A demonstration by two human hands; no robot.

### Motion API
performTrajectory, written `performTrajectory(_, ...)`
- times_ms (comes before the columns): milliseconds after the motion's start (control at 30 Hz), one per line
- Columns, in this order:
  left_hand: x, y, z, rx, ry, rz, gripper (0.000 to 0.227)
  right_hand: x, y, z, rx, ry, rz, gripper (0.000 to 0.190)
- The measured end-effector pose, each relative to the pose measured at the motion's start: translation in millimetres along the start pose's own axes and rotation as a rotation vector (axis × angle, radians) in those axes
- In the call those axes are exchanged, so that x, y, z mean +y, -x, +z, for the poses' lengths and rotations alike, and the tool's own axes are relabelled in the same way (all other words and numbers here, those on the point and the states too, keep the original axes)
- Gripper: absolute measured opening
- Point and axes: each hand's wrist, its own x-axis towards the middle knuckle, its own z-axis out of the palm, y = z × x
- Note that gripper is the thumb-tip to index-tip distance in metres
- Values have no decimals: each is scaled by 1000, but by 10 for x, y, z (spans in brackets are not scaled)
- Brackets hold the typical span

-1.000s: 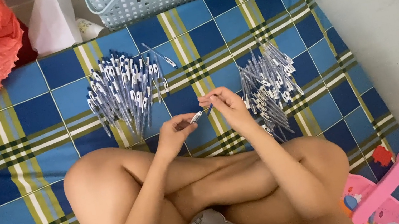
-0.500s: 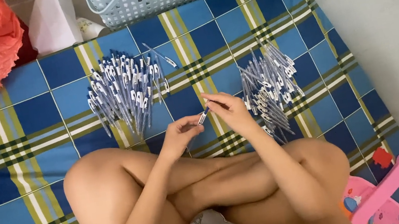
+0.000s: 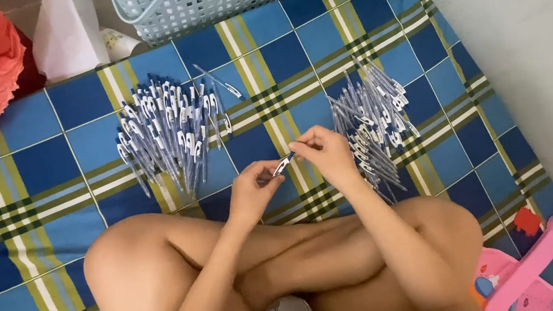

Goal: Assembling plastic pens by manually joining barrels and caps from sorted piles.

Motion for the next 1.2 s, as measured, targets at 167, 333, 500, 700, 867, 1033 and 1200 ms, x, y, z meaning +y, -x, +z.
performTrajectory(167, -64, -26, 21, -68, 185, -60, 32, -120, -28, -9, -79, -84, -54, 16)
performTrajectory(333, -55, -26, 48, -123, 375, -107, 33, -184, -17, -42, -93, -118, -110, 19)
performTrajectory(500, -152, -44, 60, -117, 339, -106, 33, -216, -11, -63, -66, 62, -98, 11)
performTrajectory(700, -127, 12, 29, -24, 101, 10, 30, -51, 53, 106, -72, 176, 27, 14)
performTrajectory(867, -39, 98, 74, 57, 40, 12, 29, 137, 162, 382, 49, 338, -59, 21)
performTrajectory(1033, 21, -26, 121, 78, -218, 192, 22, 91, 126, 208, 63, 422, -173, 29)
performTrajectory(1200, -211, -774, -56, 361, -894, 24, 30, 186, -241, -766, 123, 625, -63, 30)
